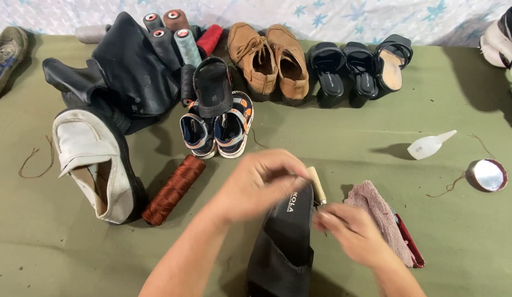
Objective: Hand-sewing a strap onto a black sandal using a sewing awl and thread on a repair bench.
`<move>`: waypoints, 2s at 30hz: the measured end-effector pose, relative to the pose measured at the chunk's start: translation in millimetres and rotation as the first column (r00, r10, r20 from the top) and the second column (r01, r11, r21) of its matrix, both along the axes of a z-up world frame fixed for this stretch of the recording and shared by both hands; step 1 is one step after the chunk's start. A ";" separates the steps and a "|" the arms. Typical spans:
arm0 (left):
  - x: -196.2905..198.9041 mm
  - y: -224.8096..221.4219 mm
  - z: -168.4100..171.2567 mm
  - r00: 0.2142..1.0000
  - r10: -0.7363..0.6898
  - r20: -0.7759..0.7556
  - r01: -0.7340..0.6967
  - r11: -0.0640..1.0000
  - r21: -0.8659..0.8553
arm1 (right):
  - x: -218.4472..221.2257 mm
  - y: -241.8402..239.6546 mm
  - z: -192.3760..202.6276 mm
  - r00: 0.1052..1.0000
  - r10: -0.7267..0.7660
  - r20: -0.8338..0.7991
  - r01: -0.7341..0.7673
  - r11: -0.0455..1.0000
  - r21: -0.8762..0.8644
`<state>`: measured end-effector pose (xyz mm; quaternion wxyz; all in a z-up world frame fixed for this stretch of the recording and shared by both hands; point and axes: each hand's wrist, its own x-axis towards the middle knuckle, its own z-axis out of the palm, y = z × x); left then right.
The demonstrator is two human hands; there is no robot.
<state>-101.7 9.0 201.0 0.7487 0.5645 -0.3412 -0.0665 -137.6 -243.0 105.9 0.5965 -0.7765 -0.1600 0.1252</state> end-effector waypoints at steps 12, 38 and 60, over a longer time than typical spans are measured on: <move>68.5 -12.9 -159.8 0.826 0.532 -0.184 -0.081 0.435 0.897 | -12.1 2.6 -22.4 0.920 0.043 0.390 0.173 0.847 -0.502; 89.7 -17.5 -178.5 0.802 0.513 -0.305 -0.113 0.632 0.767 | 42.1 41.2 -81.5 0.952 -0.169 0.256 0.287 0.783 -0.552; 84.6 -2.2 -132.7 0.875 0.478 0.075 -0.209 0.233 0.950 | 42.7 39.2 -72.1 0.976 -0.166 0.141 0.217 0.796 -0.566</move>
